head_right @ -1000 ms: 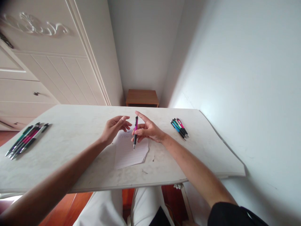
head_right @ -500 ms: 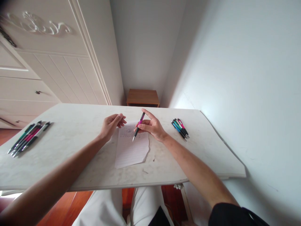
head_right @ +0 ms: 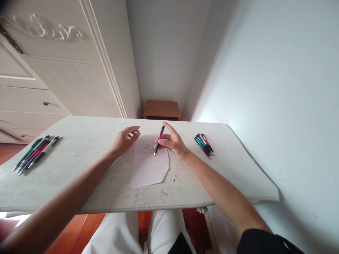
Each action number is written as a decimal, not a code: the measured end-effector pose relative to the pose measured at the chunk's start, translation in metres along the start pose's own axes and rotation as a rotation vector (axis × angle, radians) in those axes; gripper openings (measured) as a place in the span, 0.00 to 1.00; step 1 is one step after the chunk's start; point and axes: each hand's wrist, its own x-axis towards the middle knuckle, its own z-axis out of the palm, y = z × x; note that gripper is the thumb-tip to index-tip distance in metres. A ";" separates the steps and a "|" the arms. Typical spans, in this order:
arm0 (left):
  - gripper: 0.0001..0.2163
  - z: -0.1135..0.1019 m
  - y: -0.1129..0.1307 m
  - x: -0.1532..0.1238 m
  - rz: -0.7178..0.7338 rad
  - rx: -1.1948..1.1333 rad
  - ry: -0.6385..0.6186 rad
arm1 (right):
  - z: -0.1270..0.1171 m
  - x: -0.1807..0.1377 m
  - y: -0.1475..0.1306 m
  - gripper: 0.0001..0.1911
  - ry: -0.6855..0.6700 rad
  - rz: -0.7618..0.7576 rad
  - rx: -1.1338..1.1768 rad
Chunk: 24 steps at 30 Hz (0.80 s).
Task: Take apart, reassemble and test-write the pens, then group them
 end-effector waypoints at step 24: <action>0.11 -0.004 -0.012 -0.002 0.068 0.219 -0.151 | 0.008 -0.002 0.001 0.46 -0.155 0.079 0.014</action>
